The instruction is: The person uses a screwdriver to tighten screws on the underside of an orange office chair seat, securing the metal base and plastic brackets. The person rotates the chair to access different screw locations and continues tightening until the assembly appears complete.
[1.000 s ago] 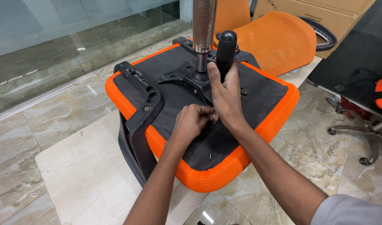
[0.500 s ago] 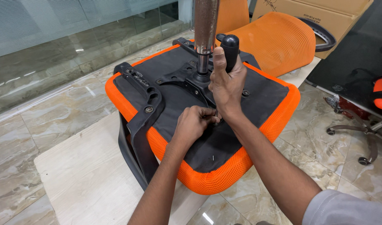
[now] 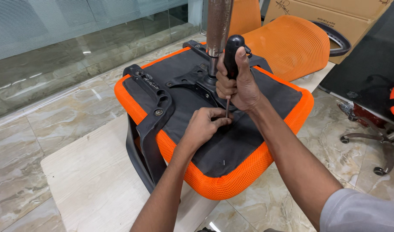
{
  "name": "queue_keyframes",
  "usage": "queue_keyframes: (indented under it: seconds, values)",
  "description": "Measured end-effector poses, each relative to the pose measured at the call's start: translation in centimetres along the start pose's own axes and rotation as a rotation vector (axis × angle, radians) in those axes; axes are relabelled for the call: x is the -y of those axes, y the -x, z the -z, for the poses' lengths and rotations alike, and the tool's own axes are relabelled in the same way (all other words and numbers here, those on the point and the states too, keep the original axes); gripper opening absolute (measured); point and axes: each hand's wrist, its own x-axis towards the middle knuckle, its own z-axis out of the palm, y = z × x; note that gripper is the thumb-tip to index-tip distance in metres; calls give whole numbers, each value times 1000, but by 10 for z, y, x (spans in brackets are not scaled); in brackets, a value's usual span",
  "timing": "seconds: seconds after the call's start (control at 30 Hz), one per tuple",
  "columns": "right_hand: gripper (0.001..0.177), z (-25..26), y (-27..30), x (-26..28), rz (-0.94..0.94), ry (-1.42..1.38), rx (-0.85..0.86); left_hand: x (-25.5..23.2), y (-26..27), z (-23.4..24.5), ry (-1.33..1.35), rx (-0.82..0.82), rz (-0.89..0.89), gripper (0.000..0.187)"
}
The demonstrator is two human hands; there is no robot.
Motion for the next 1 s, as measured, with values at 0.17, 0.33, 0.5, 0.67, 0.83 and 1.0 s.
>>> queue_keyframes:
  seconds: [0.17,0.33,0.5,0.67,0.83,1.0]
  values:
    - [55,-15,-1,-11,87,193,-234,4,-4,-1,-37,-18,104,19]
    - [48,-20,11,-30,217,269,-429,5,-5,-3,-92,-73,149,24]
    - [52,-2,14,-29,81,-59,-176,5,-5,-2,-23,-50,134,22]
    - [50,-1,18,-20,37,-138,-109,-1,-4,-1,-69,-53,162,20]
    - [34,-18,25,-23,29,147,-431,-7,-4,-3,-114,-79,201,22]
    - [32,-19,30,-23,-17,135,-456,-9,-2,-3,-134,-86,176,21]
